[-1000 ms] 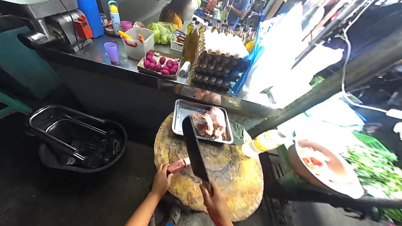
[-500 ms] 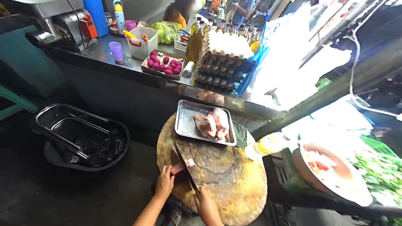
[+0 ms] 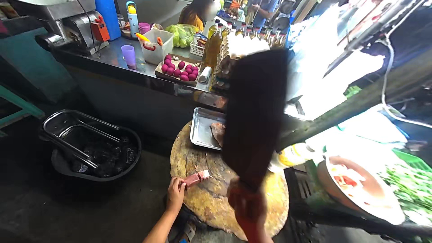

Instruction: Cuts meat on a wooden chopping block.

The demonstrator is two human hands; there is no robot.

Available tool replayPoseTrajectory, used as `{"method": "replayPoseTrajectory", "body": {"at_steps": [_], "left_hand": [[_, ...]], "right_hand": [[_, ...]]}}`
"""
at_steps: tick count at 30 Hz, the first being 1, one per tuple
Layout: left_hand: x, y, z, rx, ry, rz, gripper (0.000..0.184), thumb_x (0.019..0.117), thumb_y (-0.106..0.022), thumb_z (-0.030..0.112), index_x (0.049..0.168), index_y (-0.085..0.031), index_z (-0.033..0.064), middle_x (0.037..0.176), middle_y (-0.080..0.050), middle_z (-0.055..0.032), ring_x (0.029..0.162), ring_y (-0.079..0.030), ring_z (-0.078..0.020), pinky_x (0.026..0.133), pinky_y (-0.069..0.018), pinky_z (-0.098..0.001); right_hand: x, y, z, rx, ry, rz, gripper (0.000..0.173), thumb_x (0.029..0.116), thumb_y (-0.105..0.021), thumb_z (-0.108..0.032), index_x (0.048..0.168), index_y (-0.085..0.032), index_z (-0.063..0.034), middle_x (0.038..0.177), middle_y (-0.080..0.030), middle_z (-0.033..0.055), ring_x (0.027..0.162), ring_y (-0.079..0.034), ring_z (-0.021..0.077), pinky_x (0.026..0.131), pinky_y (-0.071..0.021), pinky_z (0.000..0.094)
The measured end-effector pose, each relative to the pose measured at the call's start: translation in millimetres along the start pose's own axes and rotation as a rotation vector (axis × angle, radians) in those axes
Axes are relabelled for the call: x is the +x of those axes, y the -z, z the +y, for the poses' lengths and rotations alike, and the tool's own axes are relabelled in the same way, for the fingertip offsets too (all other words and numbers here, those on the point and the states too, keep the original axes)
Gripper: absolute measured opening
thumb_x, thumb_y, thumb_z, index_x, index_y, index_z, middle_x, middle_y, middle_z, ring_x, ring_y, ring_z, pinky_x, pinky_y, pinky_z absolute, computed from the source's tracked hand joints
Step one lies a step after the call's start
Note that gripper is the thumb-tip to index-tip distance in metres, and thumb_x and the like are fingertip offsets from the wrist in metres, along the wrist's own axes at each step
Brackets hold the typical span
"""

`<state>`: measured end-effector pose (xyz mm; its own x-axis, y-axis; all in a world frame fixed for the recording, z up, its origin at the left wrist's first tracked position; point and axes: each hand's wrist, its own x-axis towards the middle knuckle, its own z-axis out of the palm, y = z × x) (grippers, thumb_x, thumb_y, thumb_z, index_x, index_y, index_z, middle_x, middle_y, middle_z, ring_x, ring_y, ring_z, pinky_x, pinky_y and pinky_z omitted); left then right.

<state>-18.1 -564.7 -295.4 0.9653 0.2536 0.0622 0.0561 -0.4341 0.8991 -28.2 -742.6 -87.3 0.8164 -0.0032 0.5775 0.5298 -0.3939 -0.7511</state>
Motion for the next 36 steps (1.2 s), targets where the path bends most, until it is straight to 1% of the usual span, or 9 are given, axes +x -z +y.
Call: {"method": "replayPoseTrajectory", "body": {"at_steps": [2, 4, 6, 7, 9, 11, 24, 30, 36], "left_hand": [[2.1, 0.1, 1.1, 0.003, -0.007, -0.002, 0.013, 0.0938, -0.066, 0.001, 0.101, -0.072, -0.0082, 0.109, -0.069, -0.0251, 0.098, -0.071, -0.0314, 0.092, -0.0594, -0.0413], [1.3, 0.9, 1.6, 0.009, -0.016, 0.001, 0.011, 0.0925, -0.067, 0.000, 0.098, -0.073, -0.0078, 0.105, -0.070, -0.0239, 0.096, -0.072, -0.0313, 0.091, -0.0593, -0.0418], [3.2, 1.6, 2.9, 0.011, -0.013, -0.008, 0.010, 0.0923, -0.068, -0.001, 0.097, -0.073, -0.0075, 0.104, -0.070, -0.0233, 0.097, -0.072, -0.0315, 0.092, -0.0590, -0.0421], [3.6, 3.3, 3.4, 0.015, -0.005, -0.024, 0.011, 0.0928, -0.068, 0.000, 0.098, -0.073, -0.0076, 0.106, -0.070, -0.0234, 0.099, -0.071, -0.0318, 0.094, -0.0581, -0.0427], [3.1, 5.7, 3.8, 0.038, -0.023, -0.044, 0.011, 0.0930, -0.067, 0.000, 0.098, -0.074, -0.0068, 0.109, -0.072, -0.0223, 0.102, -0.071, -0.0311, 0.097, -0.0571, -0.0426], [0.4, 6.2, 3.2, 0.044, -0.047, -0.058, 0.011, 0.0930, -0.067, 0.000, 0.098, -0.074, -0.0068, 0.109, -0.072, -0.0216, 0.103, -0.071, -0.0301, 0.097, -0.0570, -0.0417], [9.5, 8.8, 13.8, 0.269, -0.055, -0.257, 0.025, 0.0947, -0.071, 0.012, 0.112, -0.070, -0.0062, 0.125, -0.068, -0.0224, 0.111, -0.070, -0.0334, 0.098, -0.0558, -0.0453], [16.2, 5.1, 18.1, 0.207, -0.207, -0.086, 0.024, 0.0882, -0.075, 0.006, 0.106, -0.070, -0.0095, 0.115, -0.070, -0.0268, 0.103, -0.072, -0.0386, 0.091, -0.0591, -0.0494], [23.8, 4.4, 16.8, 0.252, -0.066, -0.246, 0.031, 0.0919, -0.070, 0.003, 0.121, -0.066, -0.0069, 0.130, -0.065, -0.0242, 0.120, -0.065, -0.0351, 0.105, -0.0516, -0.0449]], "right_hand": [[37.4, -7.0, -26.5, 0.176, 0.200, 0.161, 0.025, 0.1068, -0.051, -0.044, 0.114, -0.060, -0.0225, 0.077, -0.064, -0.0084, 0.059, -0.060, 0.0006, 0.051, -0.0545, 0.0217], [32.8, -15.5, -25.7, 0.223, 0.219, 0.200, 0.022, 0.1082, -0.050, -0.041, 0.109, -0.063, -0.0236, 0.076, -0.064, -0.0097, 0.059, -0.061, 0.0013, 0.052, -0.0553, 0.0225], [-25.5, -22.6, 10.8, -0.017, -0.046, 0.072, 0.026, 0.1056, -0.055, -0.030, 0.102, -0.062, -0.0054, 0.067, -0.062, -0.0017, 0.055, -0.061, 0.0080, 0.053, -0.0560, 0.0291], [-60.1, -25.3, 32.2, -0.214, -0.269, -0.099, 0.029, 0.0998, -0.059, -0.021, 0.109, -0.064, 0.0069, 0.067, -0.064, 0.0084, 0.056, -0.063, 0.0186, 0.056, -0.0570, 0.0386], [-103.0, -33.2, 69.4, -0.533, -0.788, -0.619, 0.043, 0.1052, -0.056, -0.029, 0.136, -0.054, 0.0020, 0.097, -0.073, 0.0233, 0.090, -0.073, 0.0396, 0.084, -0.0573, 0.0577], [-119.0, -40.2, 90.0, -0.601, -1.001, -0.830, 0.048, 0.1072, -0.053, -0.033, 0.143, -0.048, -0.0017, 0.112, -0.071, 0.0252, 0.106, -0.071, 0.0427, 0.093, -0.0538, 0.0601], [-96.2, -24.2, 89.5, -0.509, -1.015, -0.842, 0.047, 0.1056, -0.055, -0.039, 0.141, -0.054, -0.0074, 0.110, -0.071, 0.0226, 0.104, -0.069, 0.0398, 0.093, -0.0522, 0.0594], [-77.9, -17.5, 67.9, -0.566, -0.914, -0.800, 0.049, 0.1060, -0.054, -0.039, 0.142, -0.054, -0.0068, 0.106, -0.072, 0.0221, 0.100, -0.070, 0.0404, 0.090, -0.0530, 0.0593], [-110.1, -42.7, 97.7, -0.550, -0.950, -0.813, 0.045, 0.1077, -0.050, -0.036, 0.141, -0.053, -0.0052, 0.111, -0.072, 0.0227, 0.104, -0.071, 0.0404, 0.091, -0.0543, 0.0591]]}}
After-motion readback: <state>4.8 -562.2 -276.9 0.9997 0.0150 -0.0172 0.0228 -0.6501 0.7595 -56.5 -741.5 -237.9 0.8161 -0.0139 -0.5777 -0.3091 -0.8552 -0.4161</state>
